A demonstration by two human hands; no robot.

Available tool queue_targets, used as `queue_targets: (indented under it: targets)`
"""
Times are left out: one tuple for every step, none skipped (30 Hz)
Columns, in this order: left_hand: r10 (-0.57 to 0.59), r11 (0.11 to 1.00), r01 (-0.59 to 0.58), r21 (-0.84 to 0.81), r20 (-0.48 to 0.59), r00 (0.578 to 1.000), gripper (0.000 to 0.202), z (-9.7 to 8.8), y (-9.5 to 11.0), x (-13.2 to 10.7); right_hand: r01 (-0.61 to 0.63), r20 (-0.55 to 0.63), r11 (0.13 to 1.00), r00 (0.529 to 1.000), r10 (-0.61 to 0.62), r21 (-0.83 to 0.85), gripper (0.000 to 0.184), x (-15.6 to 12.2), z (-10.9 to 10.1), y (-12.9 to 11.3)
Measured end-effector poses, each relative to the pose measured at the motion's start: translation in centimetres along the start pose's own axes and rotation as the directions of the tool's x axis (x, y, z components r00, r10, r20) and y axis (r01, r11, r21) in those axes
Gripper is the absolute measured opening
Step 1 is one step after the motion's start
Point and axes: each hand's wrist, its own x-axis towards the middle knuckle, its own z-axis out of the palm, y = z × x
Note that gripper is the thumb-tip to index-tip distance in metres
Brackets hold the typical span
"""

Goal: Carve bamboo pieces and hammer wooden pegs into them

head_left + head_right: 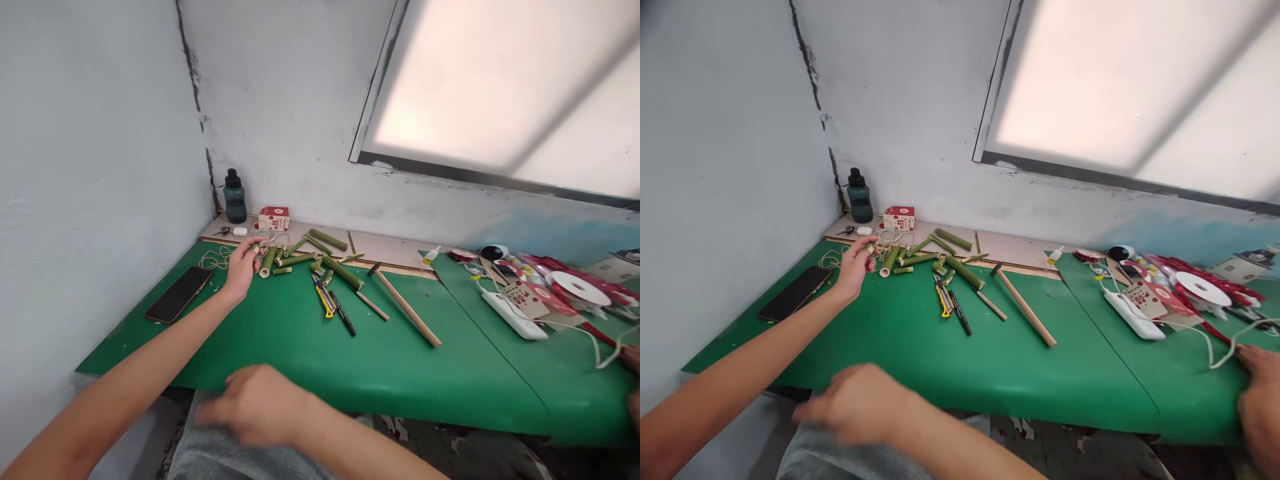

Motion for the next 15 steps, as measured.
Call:
queue_targets:
  targets:
    - [-0.017, 1.0, 0.016, 0.009, 0.024, 1.0, 0.04, 0.2, -0.5, -0.2, -0.146, -0.137, 0.989, 0.981, 0.14, -0.031, 0.054, -0.8, -1.0, 2.0]
    - [-0.029, 1.0, 0.028, 0.014, 0.045, 0.999, 0.042, 0.4, -1.1, -0.4, -0.28, -0.292, 0.96, 0.92, 0.261, -0.023, 0.06, -1.8, -2.0, 4.3]
    - [-0.038, 0.999, 0.036, 0.018, 0.069, 0.997, 0.044, 0.7, -1.7, -0.6, -0.405, -0.481, 0.914, 0.795, 0.37, 0.035, 0.057, -2.7, -3.1, 6.8]
    - [-0.045, 0.999, 0.043, 0.022, 0.099, 0.994, 0.047, 1.0, -2.3, -0.7, -0.467, -0.632, 0.877, 0.647, 0.426, 0.113, 0.047, -3.7, -4.0, 9.3]
    - [-0.051, 0.998, 0.048, 0.029, 0.138, 0.989, 0.049, 1.3, -2.9, -0.8, -0.514, -0.708, 0.845, 0.541, 0.454, 0.149, 0.038, -4.6, -4.8, 11.5]
    - [-0.054, 0.998, 0.048, 0.038, 0.181, 0.982, 0.05, 1.7, -3.5, -0.7, -0.552, -0.752, 0.817, 0.463, 0.469, 0.17, 0.034, -5.5, -5.3, 13.3]
    - [-0.054, 0.998, 0.044, 0.049, 0.223, 0.973, 0.049, 2.0, -4.1, -0.7, -0.577, -0.788, 0.795, 0.395, 0.472, 0.187, 0.032, -6.2, -5.6, 14.7]
    - [-0.051, 0.997, 0.036, 0.065, 0.259, 0.965, 0.048, 2.2, -4.7, -0.6, -0.593, -0.814, 0.78, 0.345, 0.468, 0.198, 0.032, -6.9, -5.6, 15.6]
    - [-0.046, 0.996, 0.022, 0.085, 0.287, 0.957, 0.047, 2.3, -5.2, -0.5, -0.605, -0.833, 0.767, 0.299, 0.466, 0.211, 0.034, -7.4, -5.5, 16.1]
    - [-0.04, 0.994, 0.007, 0.108, 0.306, 0.951, 0.045, 2.2, -5.6, -0.5, -0.615, -0.849, 0.754, 0.252, 0.464, 0.23, 0.037, -7.9, -5.2, 16.3]
    - [-0.032, 0.991, -0.011, 0.133, 0.314, 0.949, 0.044, 2.1, -6.0, -0.5, -0.623, -0.861, 0.741, 0.207, 0.464, 0.25, 0.04, -8.3, -4.9, 16.2]
    - [-0.022, 0.987, -0.028, 0.155, 0.313, 0.95, 0.044, 1.9, -6.2, -0.6, -0.63, -0.869, 0.729, 0.167, 0.465, 0.269, 0.041, -8.6, -4.6, 16.0]
    - [-0.013, 0.984, -0.041, 0.173, 0.303, 0.953, 0.046, 1.6, -6.4, -0.8, -0.635, -0.874, 0.718, 0.136, 0.467, 0.285, 0.041, -9.0, -4.4, 15.8]
    - [-0.001, 0.979, -0.058, 0.198, 0.287, 0.958, 0.049, 1.3, -6.5, -0.9, -0.639, -0.876, 0.711, 0.118, 0.468, 0.294, 0.038, -9.3, -4.3, 15.6]
    - [0.013, 0.97, -0.077, 0.229, 0.269, 0.963, 0.053, 1.0, -6.5, -1.1, -0.643, -0.876, 0.706, 0.112, 0.47, 0.297, 0.034, -9.5, -4.4, 15.5]
